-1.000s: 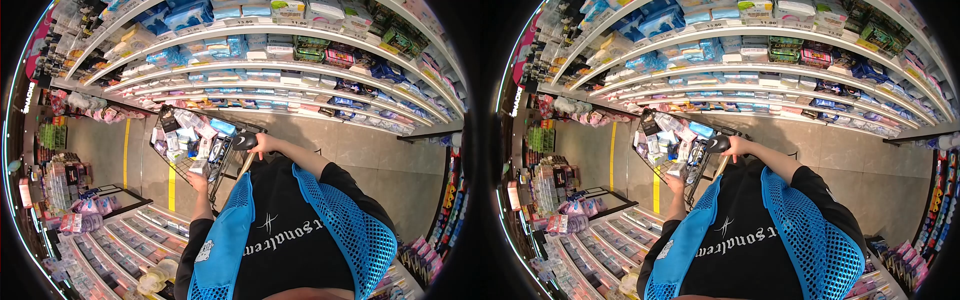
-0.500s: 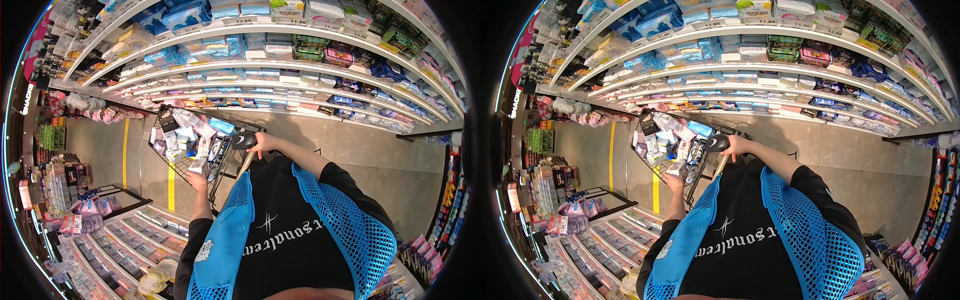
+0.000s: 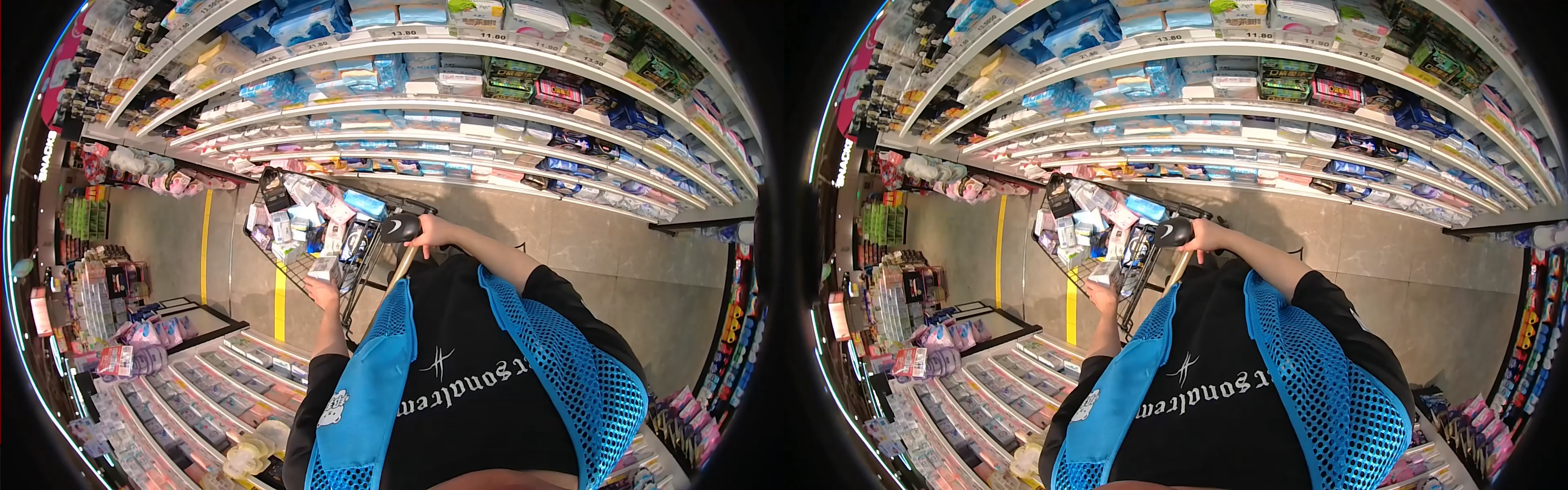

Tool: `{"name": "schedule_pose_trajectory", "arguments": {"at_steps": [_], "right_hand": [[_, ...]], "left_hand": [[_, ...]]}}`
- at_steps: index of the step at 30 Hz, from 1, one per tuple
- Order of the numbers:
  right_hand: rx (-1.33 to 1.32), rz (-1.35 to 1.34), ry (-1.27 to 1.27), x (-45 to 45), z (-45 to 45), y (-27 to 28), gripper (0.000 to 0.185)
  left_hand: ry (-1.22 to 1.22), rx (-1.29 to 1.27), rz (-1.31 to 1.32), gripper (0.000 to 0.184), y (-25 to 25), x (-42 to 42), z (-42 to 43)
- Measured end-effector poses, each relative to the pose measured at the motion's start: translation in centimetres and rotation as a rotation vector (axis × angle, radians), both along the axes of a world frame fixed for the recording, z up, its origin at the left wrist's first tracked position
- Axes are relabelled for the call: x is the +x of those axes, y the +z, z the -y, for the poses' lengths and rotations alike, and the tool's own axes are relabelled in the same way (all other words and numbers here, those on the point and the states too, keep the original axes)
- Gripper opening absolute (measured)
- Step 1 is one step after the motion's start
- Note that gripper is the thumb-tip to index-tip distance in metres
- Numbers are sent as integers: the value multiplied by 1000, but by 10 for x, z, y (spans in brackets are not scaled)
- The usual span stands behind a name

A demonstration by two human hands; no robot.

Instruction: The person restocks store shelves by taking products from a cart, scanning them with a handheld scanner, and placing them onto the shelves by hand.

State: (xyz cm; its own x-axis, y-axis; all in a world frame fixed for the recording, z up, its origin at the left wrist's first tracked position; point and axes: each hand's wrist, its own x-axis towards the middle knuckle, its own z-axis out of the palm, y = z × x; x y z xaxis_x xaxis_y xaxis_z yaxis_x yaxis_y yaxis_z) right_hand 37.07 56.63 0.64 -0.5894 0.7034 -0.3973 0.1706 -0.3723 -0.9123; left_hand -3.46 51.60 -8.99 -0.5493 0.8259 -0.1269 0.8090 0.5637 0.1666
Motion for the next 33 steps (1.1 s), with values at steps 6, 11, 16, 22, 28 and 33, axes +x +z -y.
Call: {"name": "schedule_pose_trajectory", "arguments": {"at_steps": [6, 11, 16, 22, 28, 33], "right_hand": [[-11, -17, 2, 1, 0, 6, 40], [-15, -41, 5, 2, -1, -4, 38], [4, -56, 13, 3, -2, -10, 38], [-4, -81, -22, 4, 0, 0, 33], [-2, -105, -23, 5, -2, 6, 31], [-23, 93, 26, 9, -3, 16, 34]], "left_hand": [[36, -27, 40, 95, 15, 11, -2], [-25, 6, -7, 89, -2, -1, -1], [-27, -19, -2, 89, 7, 5, -5], [0, 12, -28, 89, 10, 12, -3], [27, 17, -18, 90, 14, 15, -5], [-55, 176, -18, 82, 13, 17, -3]]}}
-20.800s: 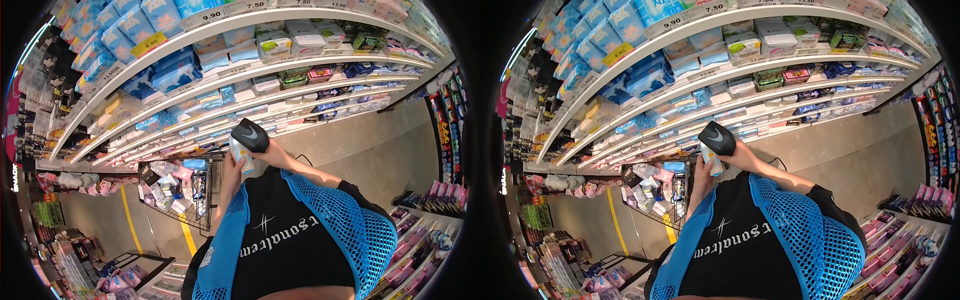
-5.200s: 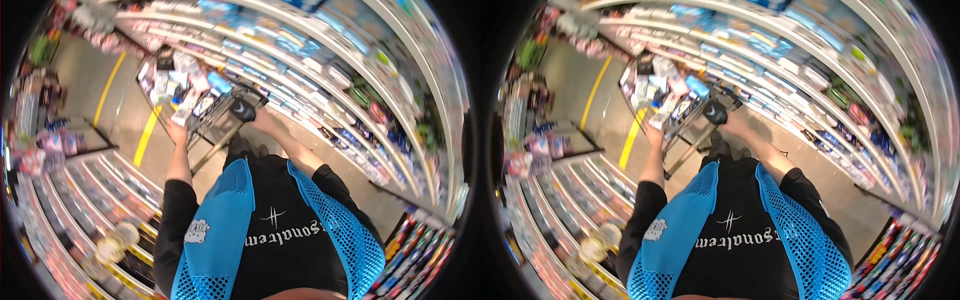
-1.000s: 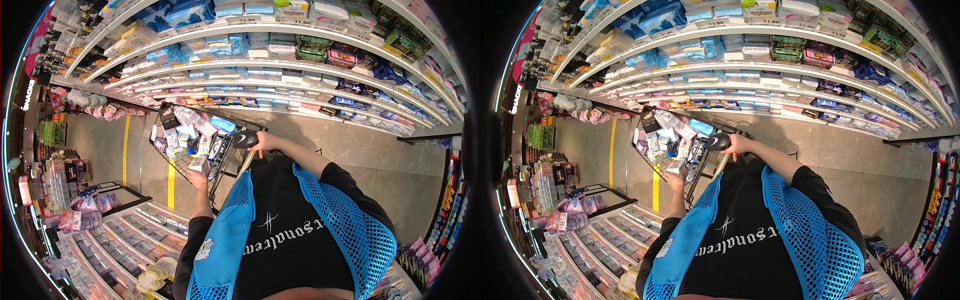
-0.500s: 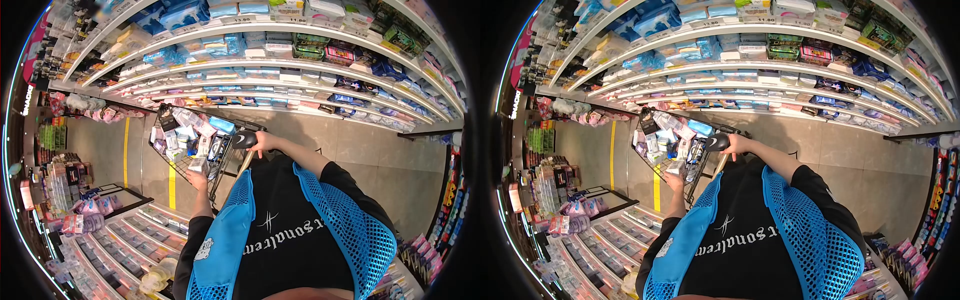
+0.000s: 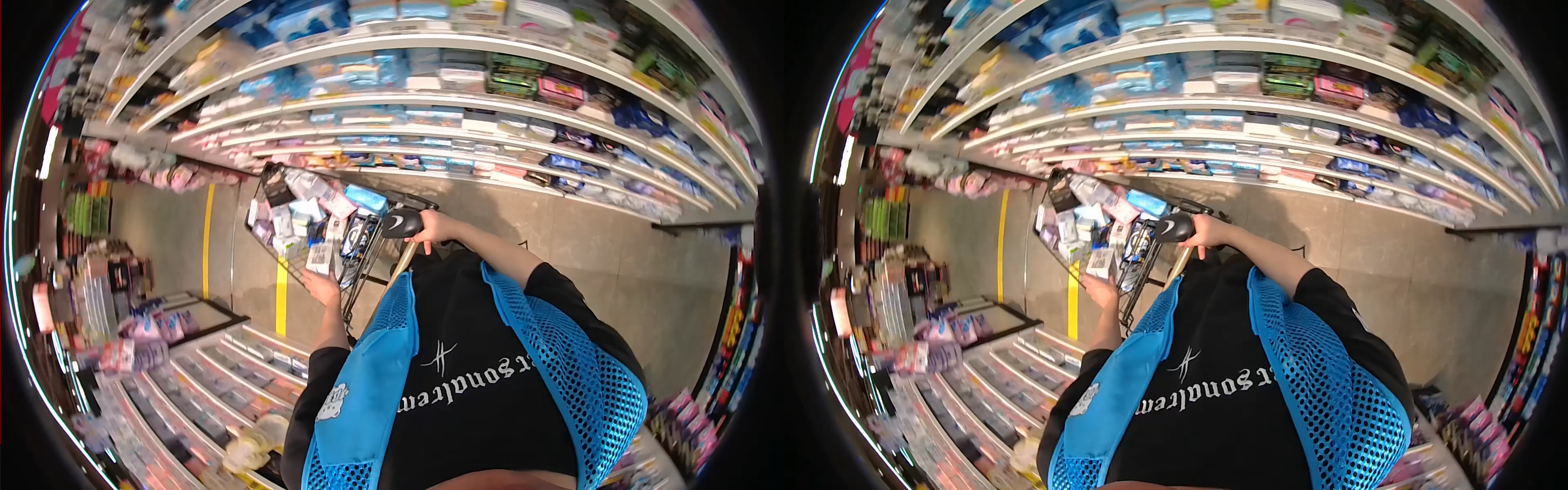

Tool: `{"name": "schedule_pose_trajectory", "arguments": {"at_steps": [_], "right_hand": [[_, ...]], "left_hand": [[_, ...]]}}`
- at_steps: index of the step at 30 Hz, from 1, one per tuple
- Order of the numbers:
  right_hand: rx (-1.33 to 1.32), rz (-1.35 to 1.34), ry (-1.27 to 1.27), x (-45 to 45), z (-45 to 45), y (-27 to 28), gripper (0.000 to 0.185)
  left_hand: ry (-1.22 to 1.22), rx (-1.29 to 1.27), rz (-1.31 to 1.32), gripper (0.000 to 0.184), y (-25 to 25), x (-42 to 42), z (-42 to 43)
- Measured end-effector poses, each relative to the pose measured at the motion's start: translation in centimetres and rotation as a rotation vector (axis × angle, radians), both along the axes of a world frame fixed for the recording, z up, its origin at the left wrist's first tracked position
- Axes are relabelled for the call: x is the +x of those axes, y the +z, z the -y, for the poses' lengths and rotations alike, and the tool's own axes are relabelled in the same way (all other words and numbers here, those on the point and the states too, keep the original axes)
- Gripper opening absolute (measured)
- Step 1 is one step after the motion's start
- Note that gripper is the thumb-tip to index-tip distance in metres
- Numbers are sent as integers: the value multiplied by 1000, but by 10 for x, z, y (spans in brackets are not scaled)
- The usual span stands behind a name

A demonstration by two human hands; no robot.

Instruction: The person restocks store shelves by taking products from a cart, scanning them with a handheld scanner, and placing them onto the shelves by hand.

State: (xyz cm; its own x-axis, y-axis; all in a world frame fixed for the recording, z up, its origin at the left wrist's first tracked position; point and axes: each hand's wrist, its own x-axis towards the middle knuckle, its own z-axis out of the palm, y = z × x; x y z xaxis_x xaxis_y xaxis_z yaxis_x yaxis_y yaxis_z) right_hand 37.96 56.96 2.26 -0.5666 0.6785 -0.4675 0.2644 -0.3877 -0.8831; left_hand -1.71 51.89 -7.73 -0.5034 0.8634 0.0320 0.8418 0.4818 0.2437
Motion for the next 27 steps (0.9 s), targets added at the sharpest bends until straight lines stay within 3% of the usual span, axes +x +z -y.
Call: {"name": "schedule_pose_trajectory", "arguments": {"at_steps": [1, 2, 5, 6, 8, 13, 16, 17, 22, 24, 27], "right_hand": [[-10, 107, 55, 2, -4, 2, 36], [-5, 61, 54, -6, -6, 1, 36], [-53, -187, -40, -12, -1, -28, 33], [-74, -189, -57, -13, -2, -44, 31], [-44, -50, -4, -15, -1, -23, 28], [2, -3, -26, -19, 1, -13, 26], [35, 33, -2, -16, 1, -14, 25], [109, 216, -32, -18, -1, -16, 22], [217, 161, -380, -5, -10, 24, 22], [206, -5, -534, 2, -10, 46, 20], [263, -190, -677, 9, 0, 82, 16]], "left_hand": [[2, 47, 65, 80, 3, 1, -3], [38, 106, 115, 78, 9, -6, -1], [-83, 599, 113, 78, 2, -10, -13], [-7, 621, 374, 79, 54, 17, -20], [79, 675, 734, 74, 105, 45, -31], [150, 768, 1249, 62, 134, 87, -38], [195, 782, 1546, 63, 154, 113, -33], [178, 722, 1563, 58, 157, 119, -31], [246, 471, 1865, 50, 180, 141, -17], [283, 365, 1896, 48, 184, 146, -16], [101, 413, 1857, 56, 199, 163, -17]]}}
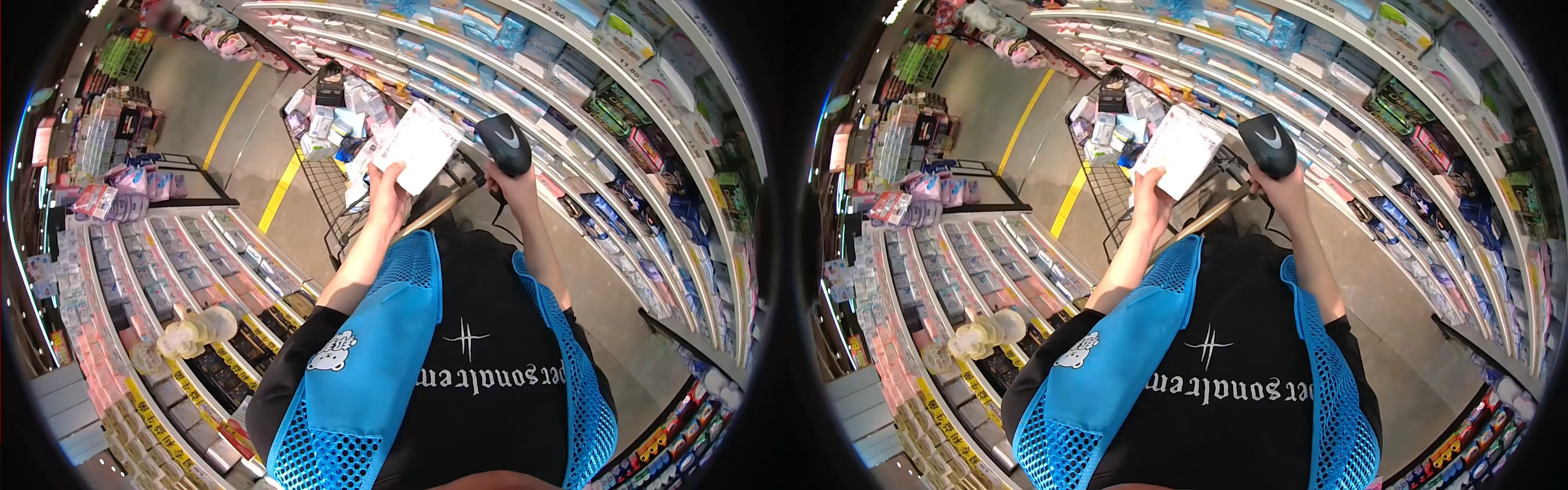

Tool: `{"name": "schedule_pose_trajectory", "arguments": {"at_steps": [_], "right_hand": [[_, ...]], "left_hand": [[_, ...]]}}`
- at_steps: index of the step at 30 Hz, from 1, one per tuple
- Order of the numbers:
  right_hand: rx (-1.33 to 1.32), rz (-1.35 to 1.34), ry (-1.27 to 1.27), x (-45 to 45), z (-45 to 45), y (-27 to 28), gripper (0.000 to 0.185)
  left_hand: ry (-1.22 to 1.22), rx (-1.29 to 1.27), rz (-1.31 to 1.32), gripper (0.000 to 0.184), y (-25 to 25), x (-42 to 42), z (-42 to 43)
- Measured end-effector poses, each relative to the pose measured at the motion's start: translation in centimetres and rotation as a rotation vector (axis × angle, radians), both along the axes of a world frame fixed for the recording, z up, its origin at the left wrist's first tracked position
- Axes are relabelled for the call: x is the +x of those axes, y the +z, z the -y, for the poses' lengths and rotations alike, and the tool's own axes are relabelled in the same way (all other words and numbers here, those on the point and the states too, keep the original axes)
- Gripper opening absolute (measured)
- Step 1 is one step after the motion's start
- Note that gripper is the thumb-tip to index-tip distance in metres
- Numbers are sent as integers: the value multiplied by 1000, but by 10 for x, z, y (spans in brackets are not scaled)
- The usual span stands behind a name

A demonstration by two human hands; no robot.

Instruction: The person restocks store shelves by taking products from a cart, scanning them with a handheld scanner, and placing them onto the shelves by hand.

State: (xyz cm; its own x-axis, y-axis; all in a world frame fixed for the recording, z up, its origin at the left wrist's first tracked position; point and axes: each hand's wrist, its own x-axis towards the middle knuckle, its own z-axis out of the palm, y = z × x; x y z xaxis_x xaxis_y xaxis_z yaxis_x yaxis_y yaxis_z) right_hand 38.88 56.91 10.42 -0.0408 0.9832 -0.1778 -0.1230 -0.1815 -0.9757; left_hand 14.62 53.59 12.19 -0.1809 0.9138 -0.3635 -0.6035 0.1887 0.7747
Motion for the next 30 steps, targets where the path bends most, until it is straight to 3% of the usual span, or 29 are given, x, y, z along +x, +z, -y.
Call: {"name": "schedule_pose_trajectory", "arguments": {"at_steps": [2, 5, 10, 13, 18, 24, 30], "right_hand": [[27, -64, -54, 3, 7, 11, 20], [24, -205, -142, 6, 14, 25, 25], [-65, -288, -224, 11, 21, 52, 30], [-55, -323, -262, 16, 22, 44, 35], [-24, -373, -227, 19, 26, 42, 33], [-33, -478, -261, 28, 31, 55, 38], [-35, -371, -356, 30, 34, 56, 48]], "left_hand": [[-22, 35, -59, 69, 14, 11, 2], [-107, 214, -414, 77, 18, 23, 0], [-166, 629, -752, 71, 17, 35, -8], [-161, 840, -1199, 66, 25, 36, -11], [-54, 1019, -1379, 49, 28, 39, -12], [-121, 1073, -1373, 54, 39, 41, -15], [-347, 945, -910, 65, 38, 50, -21]]}}
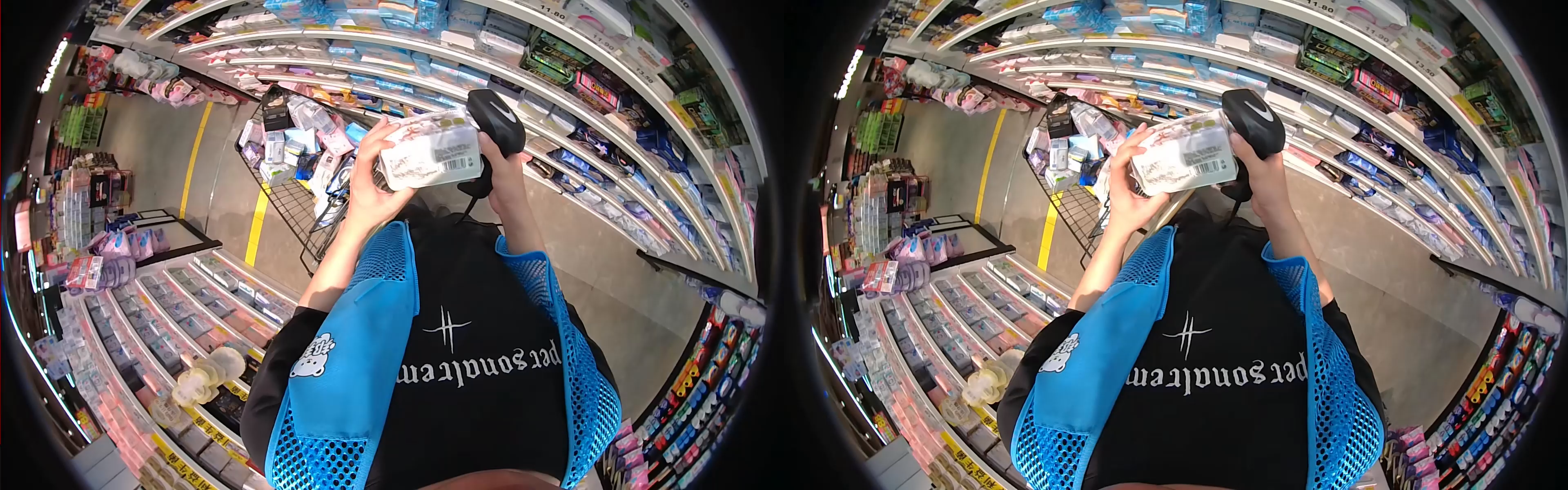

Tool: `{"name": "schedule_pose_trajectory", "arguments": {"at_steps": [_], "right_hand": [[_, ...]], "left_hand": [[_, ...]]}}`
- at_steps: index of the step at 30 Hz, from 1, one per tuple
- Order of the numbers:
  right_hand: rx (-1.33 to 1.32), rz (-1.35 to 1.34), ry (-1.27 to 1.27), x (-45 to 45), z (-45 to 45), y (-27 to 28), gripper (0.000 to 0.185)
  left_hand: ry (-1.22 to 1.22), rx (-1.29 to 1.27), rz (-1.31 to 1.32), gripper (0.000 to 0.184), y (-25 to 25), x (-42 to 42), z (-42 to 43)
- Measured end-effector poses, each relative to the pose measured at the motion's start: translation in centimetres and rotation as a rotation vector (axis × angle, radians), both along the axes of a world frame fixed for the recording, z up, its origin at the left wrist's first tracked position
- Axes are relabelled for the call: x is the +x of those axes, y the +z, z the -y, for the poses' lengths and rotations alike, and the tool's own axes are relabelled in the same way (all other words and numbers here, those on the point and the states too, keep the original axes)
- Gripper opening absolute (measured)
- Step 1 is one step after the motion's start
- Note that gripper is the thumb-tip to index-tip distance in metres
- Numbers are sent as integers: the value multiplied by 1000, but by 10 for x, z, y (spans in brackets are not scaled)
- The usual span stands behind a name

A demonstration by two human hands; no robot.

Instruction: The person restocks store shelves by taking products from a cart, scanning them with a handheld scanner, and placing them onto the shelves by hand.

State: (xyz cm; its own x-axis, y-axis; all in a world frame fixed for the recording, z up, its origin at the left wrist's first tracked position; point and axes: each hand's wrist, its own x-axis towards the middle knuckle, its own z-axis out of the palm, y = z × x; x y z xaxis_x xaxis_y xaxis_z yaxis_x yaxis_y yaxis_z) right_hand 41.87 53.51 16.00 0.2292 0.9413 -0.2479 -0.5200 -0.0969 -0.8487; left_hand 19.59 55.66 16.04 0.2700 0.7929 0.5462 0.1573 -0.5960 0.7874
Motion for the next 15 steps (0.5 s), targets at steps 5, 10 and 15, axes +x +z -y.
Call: {"name": "schedule_pose_trajectory", "arguments": {"at_steps": [5, 10, 15], "right_hand": [[-85, 42, 61, 1, 6, 12, 48], [-62, 44, 55, -1, 8, 11, 44], [-63, 44, 37, -3, 10, 11, 40]], "left_hand": [[-19, -145, 16, 77, -6, -1, 5], [-51, -194, 104, 77, 1, 3, 9], [-34, -189, 94, 76, 3, 2, 10]]}}
